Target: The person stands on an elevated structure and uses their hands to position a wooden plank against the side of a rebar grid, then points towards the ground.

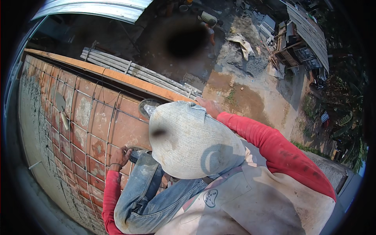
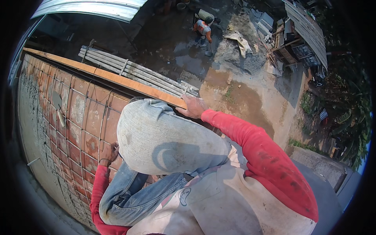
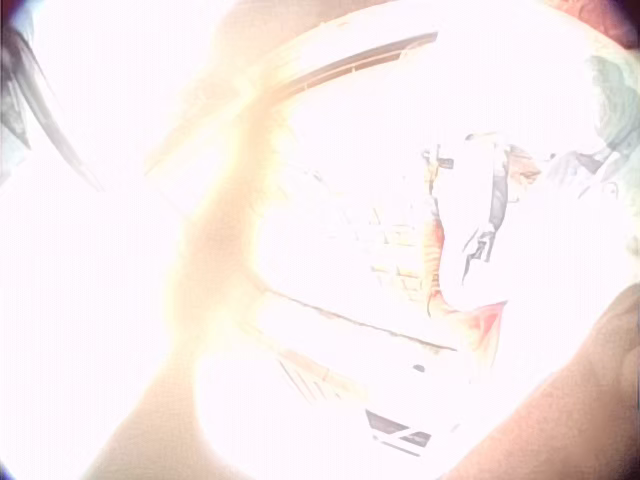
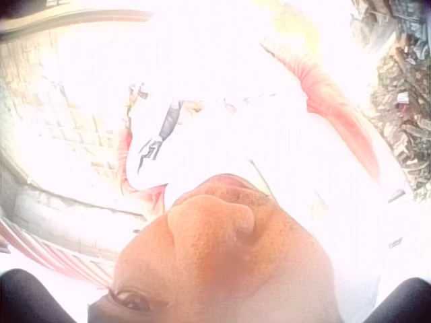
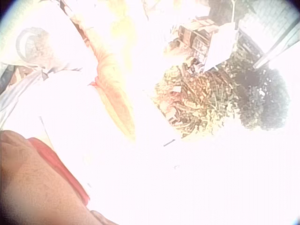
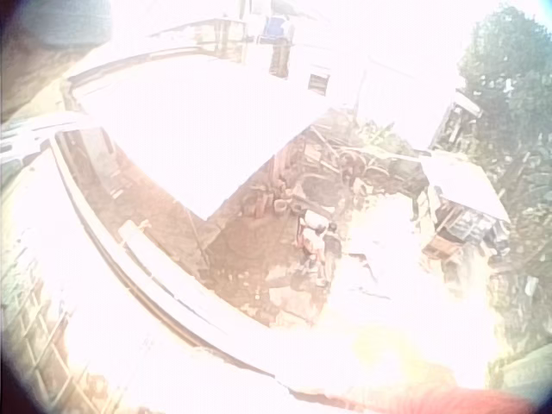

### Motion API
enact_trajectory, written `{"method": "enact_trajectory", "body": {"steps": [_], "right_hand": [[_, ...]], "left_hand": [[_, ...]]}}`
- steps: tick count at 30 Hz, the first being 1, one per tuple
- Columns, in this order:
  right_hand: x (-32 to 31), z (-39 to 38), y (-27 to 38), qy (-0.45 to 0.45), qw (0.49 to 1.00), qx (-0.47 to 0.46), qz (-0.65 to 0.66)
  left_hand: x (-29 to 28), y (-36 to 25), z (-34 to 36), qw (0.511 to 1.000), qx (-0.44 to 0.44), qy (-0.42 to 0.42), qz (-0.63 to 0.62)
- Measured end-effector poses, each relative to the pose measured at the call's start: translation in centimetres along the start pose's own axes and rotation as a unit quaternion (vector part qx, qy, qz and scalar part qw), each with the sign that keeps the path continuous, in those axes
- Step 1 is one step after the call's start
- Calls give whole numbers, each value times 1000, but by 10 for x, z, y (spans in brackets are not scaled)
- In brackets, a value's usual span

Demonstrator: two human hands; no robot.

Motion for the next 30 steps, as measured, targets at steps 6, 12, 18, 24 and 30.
{"method": "enact_trajectory", "body": {"steps": [6, 12, 18, 24, 30], "right_hand": [[-5, 1, 7, -13, 1000, -18, 12], [-2, -1, 1, 2, 1000, -4, 9], [1, 1, -1, 0, 1000, -6, 12], [0, 0, 0, 9, 1000, 2, 18], [-8, 2, 9, 14, 1000, -2, 18]], "left_hand": [[3, 4, 2, 1000, 6, 0, -1], [-4, -6, -2, 1000, 3, 0, 10], [2, 4, 1, 1000, 17, -11, 15], [0, 1, 0, 1000, 4, -8, 7], [0, 2, -1, 1000, -8, -3, 9]]}}
Point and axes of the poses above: each hand's wrist, its own z-axis towards the middle knuckle, its own x-axis out of the palm, y = z × x, the point moved 2 cm from there along z, towards the middle knuckle, and after that the axes turned 13 degrees about -x, right-handed, at the moved point
